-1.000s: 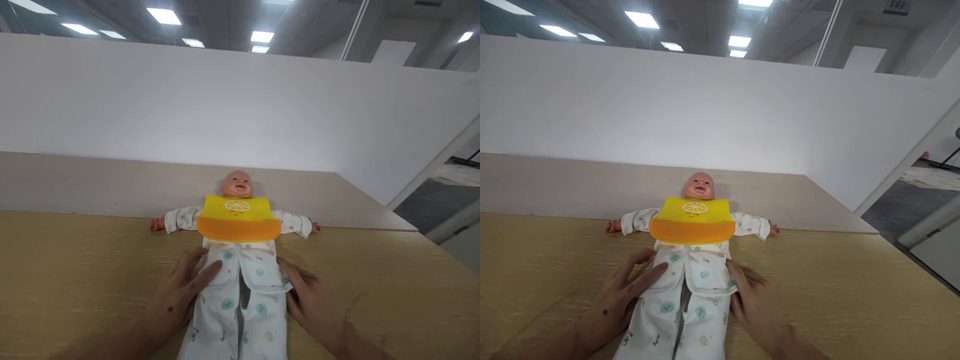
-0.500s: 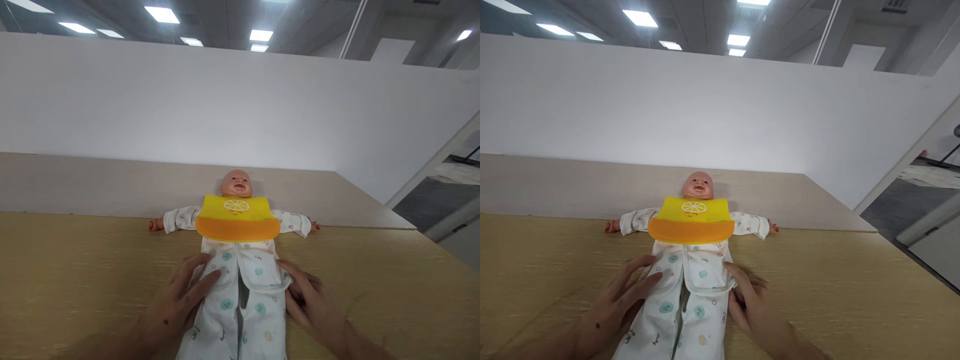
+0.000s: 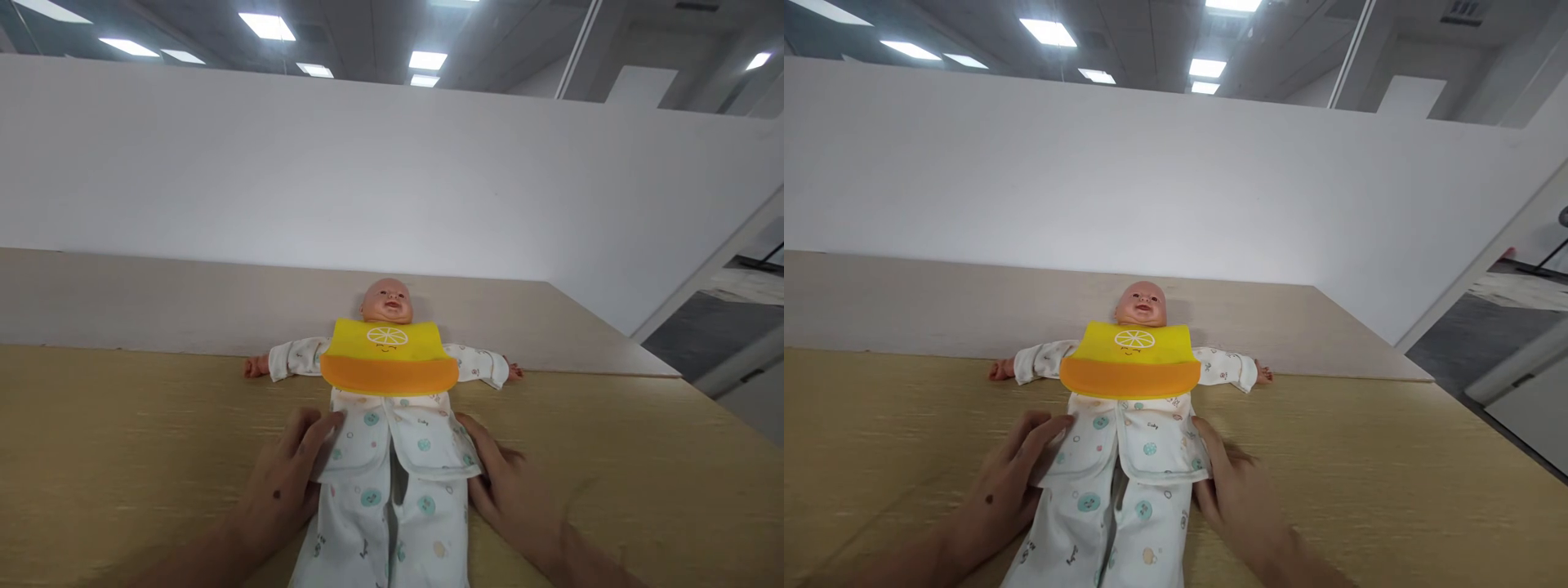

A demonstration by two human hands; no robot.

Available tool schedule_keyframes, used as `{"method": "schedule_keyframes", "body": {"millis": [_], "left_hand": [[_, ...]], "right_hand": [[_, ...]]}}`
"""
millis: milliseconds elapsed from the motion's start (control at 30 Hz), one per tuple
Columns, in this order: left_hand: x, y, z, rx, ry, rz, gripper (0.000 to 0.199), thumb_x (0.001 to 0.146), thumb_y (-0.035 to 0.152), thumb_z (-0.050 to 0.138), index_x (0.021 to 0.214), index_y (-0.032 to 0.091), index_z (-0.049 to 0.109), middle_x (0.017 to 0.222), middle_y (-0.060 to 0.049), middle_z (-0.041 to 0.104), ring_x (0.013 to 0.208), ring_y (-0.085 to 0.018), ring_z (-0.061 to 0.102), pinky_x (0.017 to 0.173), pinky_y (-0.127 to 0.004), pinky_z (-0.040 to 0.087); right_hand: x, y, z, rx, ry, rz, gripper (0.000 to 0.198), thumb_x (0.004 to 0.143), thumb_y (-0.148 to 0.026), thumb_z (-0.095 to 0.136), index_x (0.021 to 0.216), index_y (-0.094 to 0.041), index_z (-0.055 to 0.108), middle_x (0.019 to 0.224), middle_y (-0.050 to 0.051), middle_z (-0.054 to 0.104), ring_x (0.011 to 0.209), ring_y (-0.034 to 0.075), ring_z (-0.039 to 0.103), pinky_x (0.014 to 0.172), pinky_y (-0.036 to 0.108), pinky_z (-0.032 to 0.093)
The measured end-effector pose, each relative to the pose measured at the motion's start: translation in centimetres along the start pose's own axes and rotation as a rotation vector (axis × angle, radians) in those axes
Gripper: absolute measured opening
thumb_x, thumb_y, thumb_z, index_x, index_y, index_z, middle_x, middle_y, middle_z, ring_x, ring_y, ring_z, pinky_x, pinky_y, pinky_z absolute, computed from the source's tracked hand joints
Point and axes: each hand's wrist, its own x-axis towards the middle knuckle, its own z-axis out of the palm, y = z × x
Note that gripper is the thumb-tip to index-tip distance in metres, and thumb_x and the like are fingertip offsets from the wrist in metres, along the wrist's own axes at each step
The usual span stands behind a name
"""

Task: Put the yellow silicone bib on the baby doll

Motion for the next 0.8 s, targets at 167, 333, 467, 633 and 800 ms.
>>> {"method": "schedule_keyframes", "body": {"millis": [167, 333, 467, 633, 800], "left_hand": [[0.23, -0.34, 0.00, 0.026, -0.127, -0.184, 0.054, 0.067, 0.012, 0.044, 0.120, 0.020, 0.037, 0.088, -0.004, 0.059, 0.074, -0.021, 0.061, 0.058, -0.029, 0.044], [0.22, -0.88, 0.33, 0.043, -0.235, -0.248, 0.060, 0.069, 0.014, 0.040, 0.128, 0.021, 0.030, 0.077, -0.001, 0.064, 0.070, -0.023, 0.063, 0.057, -0.029, 0.040], [0.09, -0.88, 0.28, 0.014, -0.210, -0.175, 0.064, 0.068, 0.015, 0.042, 0.130, 0.021, 0.026, 0.074, 0.000, 0.065, 0.068, -0.021, 0.063, 0.056, -0.028, 0.039], [0.30, -0.53, -0.10, -0.117, -0.171, -0.056, 0.061, 0.072, 0.022, 0.043, 0.131, 0.020, 0.027, 0.060, 0.005, 0.058, 0.055, -0.018, 0.058, 0.051, -0.025, 0.038], [0.54, -0.48, -0.18, -0.234, -0.182, -0.109, 0.065, 0.072, 0.025, 0.045, 0.135, 0.020, 0.029, 0.058, 0.005, 0.056, 0.053, -0.016, 0.055, 0.053, -0.024, 0.041]], "right_hand": [[-0.08, -0.01, 0.03, -0.015, -0.062, 0.090, 0.050, 0.083, -0.027, 0.032, 0.130, -0.011, 0.039, 0.087, 0.008, 0.070, 0.068, 0.027, 0.066, 0.058, 0.040, 0.052], [0.03, 0.10, 0.15, -0.011, -0.075, 0.091, 0.051, 0.082, -0.026, 0.030, 0.130, -0.010, 0.039, 0.093, 0.009, 0.069, 0.072, 0.027, 0.066, 0.061, 0.041, 0.052], [0.04, 0.01, 0.11, -0.014, -0.098, 0.113, 0.053, 0.080, -0.023, 0.032, 0.131, -0.011, 0.040, 0.093, 0.008, 0.070, 0.072, 0.027, 0.066, 0.062, 0.040, 0.051], [0.17, 0.02, 0.25, -0.005, -0.108, 0.128, 0.056, 0.077, -0.021, 0.034, 0.132, -0.014, 0.039, 0.090, 0.007, 0.070, 0.068, 0.025, 0.066, 0.062, 0.038, 0.051], [0.22, 0.20, 0.34, 0.038, -0.133, 0.169, 0.057, 0.076, -0.023, 0.035, 0.133, -0.013, 0.039, 0.086, 0.007, 0.070, 0.069, 0.027, 0.065, 0.063, 0.040, 0.050]]}}
